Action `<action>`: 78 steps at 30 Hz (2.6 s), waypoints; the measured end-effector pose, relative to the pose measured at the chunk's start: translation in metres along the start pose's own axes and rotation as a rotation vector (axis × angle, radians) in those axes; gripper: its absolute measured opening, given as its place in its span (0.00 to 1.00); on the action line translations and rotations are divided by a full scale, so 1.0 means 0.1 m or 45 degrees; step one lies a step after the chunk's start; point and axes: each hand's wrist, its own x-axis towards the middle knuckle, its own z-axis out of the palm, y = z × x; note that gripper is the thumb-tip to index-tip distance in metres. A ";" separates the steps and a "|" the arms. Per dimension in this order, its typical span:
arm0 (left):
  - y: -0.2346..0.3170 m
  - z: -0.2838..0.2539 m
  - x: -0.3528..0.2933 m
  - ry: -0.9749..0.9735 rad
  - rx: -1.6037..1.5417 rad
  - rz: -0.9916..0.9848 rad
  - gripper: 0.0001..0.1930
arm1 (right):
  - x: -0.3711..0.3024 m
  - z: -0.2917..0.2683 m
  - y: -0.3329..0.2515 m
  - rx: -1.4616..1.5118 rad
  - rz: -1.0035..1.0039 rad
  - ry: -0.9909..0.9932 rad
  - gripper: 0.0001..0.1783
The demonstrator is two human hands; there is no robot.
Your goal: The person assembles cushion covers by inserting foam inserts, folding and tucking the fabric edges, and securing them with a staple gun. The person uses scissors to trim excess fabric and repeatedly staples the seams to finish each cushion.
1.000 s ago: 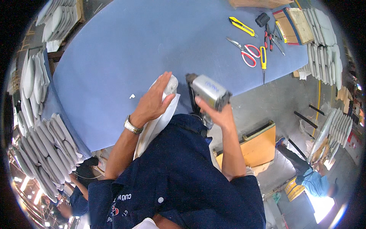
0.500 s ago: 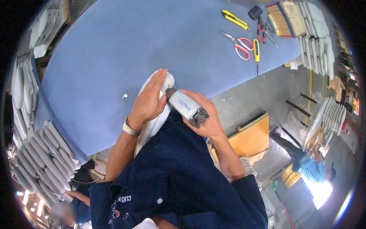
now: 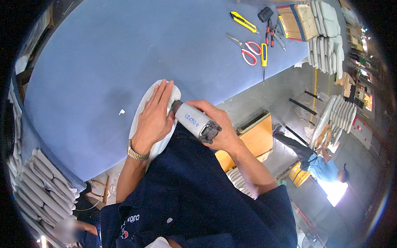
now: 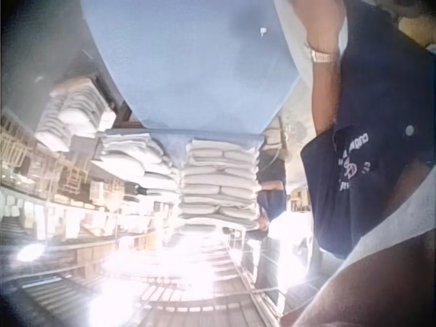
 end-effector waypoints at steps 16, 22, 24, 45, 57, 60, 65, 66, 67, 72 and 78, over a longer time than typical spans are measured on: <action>-0.13 -0.01 0.09 0.124 -0.099 0.004 0.43 | 0.15 0.14 -0.16 -0.093 0.176 0.000 0.34; -0.16 0.04 0.02 0.201 -0.040 -0.039 0.41 | 0.06 0.27 0.01 -0.013 -0.012 0.130 0.32; -0.12 0.05 -0.01 0.215 0.010 -0.023 0.41 | 0.00 0.29 0.11 0.013 -0.105 0.176 0.33; -0.13 0.16 -0.01 0.341 0.167 0.121 0.37 | -0.02 0.20 0.12 0.256 -0.029 -0.002 0.38; -0.12 0.15 0.01 0.351 0.186 0.074 0.39 | 0.06 0.18 -0.09 0.033 0.119 -0.053 0.40; -0.11 0.11 0.01 0.343 0.120 0.011 0.38 | 0.05 0.21 0.07 0.059 -0.064 0.003 0.38; 0.00 0.10 -0.09 0.308 0.087 -0.094 0.37 | -0.13 0.14 0.14 0.036 -0.205 0.065 0.35; 0.04 0.10 -0.12 0.288 0.054 -0.146 0.37 | -0.18 0.08 0.15 -0.005 -0.244 0.067 0.34; 0.01 0.16 -0.14 0.372 0.063 -0.109 0.38 | -0.20 -0.01 0.17 -0.045 -0.251 0.050 0.35; -0.03 0.44 -0.09 0.501 0.093 -0.060 0.40 | 0.02 -0.49 0.43 -0.386 -0.081 0.203 0.37; 0.13 0.56 -0.12 0.516 0.180 -0.104 0.40 | 0.90 -0.73 1.27 -0.731 -0.255 0.340 0.41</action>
